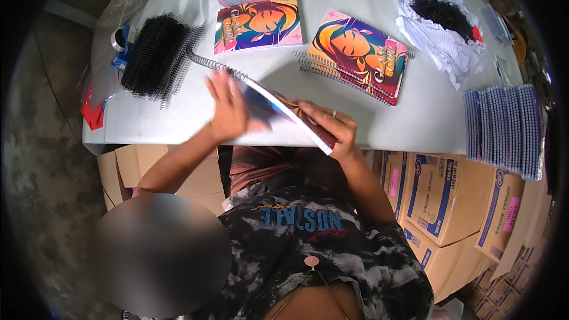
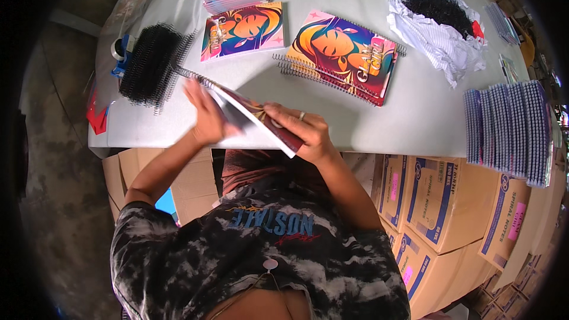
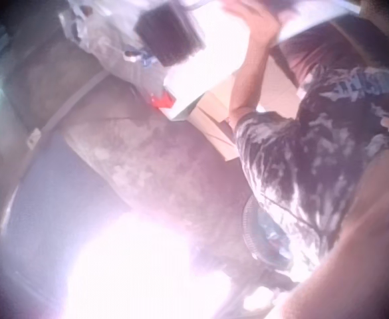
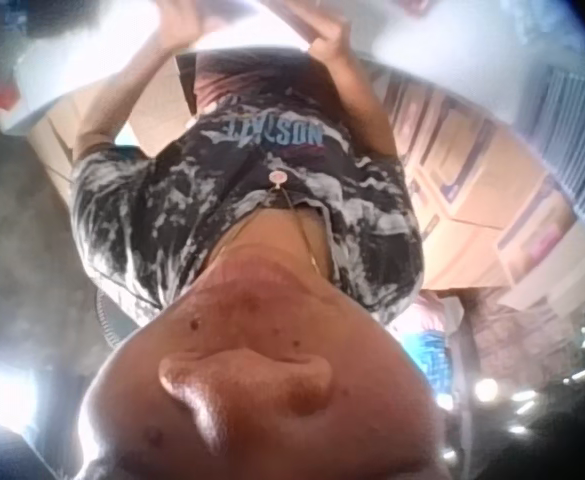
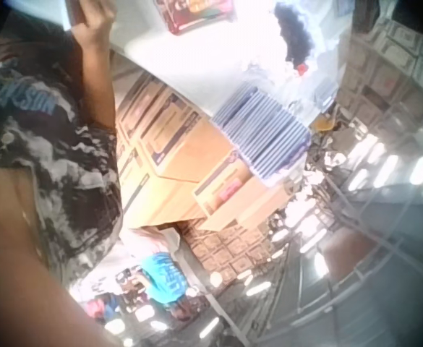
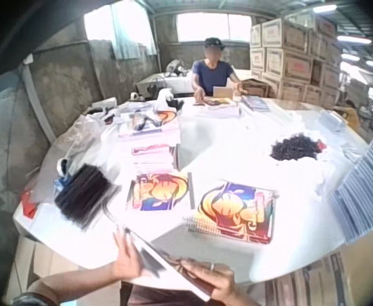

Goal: The person repeatedly picks up spiral-bound notebooks and inserts a black spiral binding into the pre-punched holes along the edge. They handle each notebook one at a time, aligning the binding, and then place the assembled notebook into a growing stack on the table.

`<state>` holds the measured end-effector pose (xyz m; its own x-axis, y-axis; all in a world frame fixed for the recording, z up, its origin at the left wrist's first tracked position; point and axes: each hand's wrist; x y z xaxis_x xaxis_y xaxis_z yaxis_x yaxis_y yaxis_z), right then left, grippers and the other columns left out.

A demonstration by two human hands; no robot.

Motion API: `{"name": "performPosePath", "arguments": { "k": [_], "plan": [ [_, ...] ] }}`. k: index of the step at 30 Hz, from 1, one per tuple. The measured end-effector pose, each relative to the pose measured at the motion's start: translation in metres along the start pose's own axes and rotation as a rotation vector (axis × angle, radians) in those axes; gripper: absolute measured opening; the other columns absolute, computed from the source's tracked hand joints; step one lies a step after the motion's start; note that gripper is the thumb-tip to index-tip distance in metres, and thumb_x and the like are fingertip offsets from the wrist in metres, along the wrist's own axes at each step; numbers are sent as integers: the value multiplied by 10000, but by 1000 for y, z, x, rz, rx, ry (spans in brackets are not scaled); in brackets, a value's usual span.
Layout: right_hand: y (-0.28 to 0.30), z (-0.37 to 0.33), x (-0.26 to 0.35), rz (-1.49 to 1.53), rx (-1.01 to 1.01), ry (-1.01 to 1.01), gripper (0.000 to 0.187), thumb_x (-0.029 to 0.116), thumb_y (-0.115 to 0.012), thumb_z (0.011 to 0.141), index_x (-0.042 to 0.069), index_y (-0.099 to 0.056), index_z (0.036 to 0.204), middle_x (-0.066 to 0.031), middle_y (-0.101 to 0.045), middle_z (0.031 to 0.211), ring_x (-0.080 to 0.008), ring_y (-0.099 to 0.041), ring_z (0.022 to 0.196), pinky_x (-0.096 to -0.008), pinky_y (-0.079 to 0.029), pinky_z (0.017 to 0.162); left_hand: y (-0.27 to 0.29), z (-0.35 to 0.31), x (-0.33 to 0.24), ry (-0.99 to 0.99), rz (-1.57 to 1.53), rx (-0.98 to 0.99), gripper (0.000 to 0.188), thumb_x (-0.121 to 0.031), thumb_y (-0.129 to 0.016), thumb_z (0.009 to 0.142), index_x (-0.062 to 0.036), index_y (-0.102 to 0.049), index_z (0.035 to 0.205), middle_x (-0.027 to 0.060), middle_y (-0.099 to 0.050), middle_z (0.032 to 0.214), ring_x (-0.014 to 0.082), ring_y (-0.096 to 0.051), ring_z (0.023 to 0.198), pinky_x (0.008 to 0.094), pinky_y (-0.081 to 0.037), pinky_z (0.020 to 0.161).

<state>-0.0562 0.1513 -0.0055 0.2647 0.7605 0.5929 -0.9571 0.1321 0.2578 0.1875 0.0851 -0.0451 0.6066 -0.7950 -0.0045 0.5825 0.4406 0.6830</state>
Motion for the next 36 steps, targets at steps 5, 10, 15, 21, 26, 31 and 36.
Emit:
{"name": "performPosePath", "arguments": {
  "k": [5, 10, 15, 21, 26, 31, 36],
  "plan": [
    [-4, 0, 8, 8, 74, -32, 337, 7, -677, 706, 3, -633, 1040, -152, -658, 959, -262, -657, 846, -320, -520, 726, 39, 80, 39, 96, 173, -515, 735, -486, -269, 935, 88, -119, 1369, 294, 10, 1437, 372, 44, 1349, 454, 18, 1077],
    [-1, 7, 8, -18, 8, -10, 334, -17, -658, 716, -26, -618, 1048, -172, -656, 939, -272, -659, 833, -335, -524, 714, -8, -20, 3, 22, -33, -7, 1111, -766, -392, 725, 97, -88, 1355, 316, -54, 1413, 537, -7, 1284, 571, 87, 1023],
    [-12, -2, 16, -14, 44, -7, 328, 28, -650, 738, -25, -618, 1061, -178, -648, 982, -271, -653, 869, -320, -511, 751, 28, 72, 2, -69, 78, -266, 1095, -764, -411, 718, 79, -150, 1366, 291, -26, 1432, 443, -22, 1328, 560, 69, 1036],
    [-8, 5, 18, -48, 30, -15, 303, -12, -641, 737, -25, -627, 1039, -169, -655, 954, -261, -657, 845, -320, -513, 725, 15, -12, 3, -51, -762, 746, 880, -700, -471, 722, 37, -425, 1200, 226, -463, 1183, 376, -417, 1136, 490, -168, 1038],
    [-13, 2, 11, -33, 46, 13, 356, 14, -640, 743, -26, -594, 1094, -170, -645, 993, -269, -651, 878, -330, -520, 738, -3, -25, -29, -202, -329, 206, 968, -781, -357, 709, -2, -388, 1282, 302, -410, 1221, 409, -320, 1202, 568, -133, 1028],
    [-17, 9, 12, -22, 66, 5, 359, -22, -629, 724, -36, -591, 1081, -149, -644, 1013, -272, -650, 874, -337, -519, 743, 12, 28, -52, -351, -186, -198, 881, -653, -453, 772, 31, -320, 1311, 176, -375, 1331, 315, -291, 1263, 455, -192, 1061],
    [-20, 2, 2, 19, -16, -66, 383, -54, -620, 704, -29, -591, 1085, -142, -635, 1045, -267, -646, 882, -335, -516, 748, -6, 17, -50, -187, -248, -69, 921, -706, -458, 724, -18, -330, 1323, 160, -433, 1259, 395, -301, 1222, 585, -154, 992]
  ]
}}
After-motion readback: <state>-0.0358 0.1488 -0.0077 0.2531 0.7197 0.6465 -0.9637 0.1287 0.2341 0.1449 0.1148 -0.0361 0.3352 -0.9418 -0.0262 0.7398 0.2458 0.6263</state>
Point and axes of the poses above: each hand's wrist, its own z-axis towards the middle knuckle, its own y-axis out of the back of the hand, x = y × z
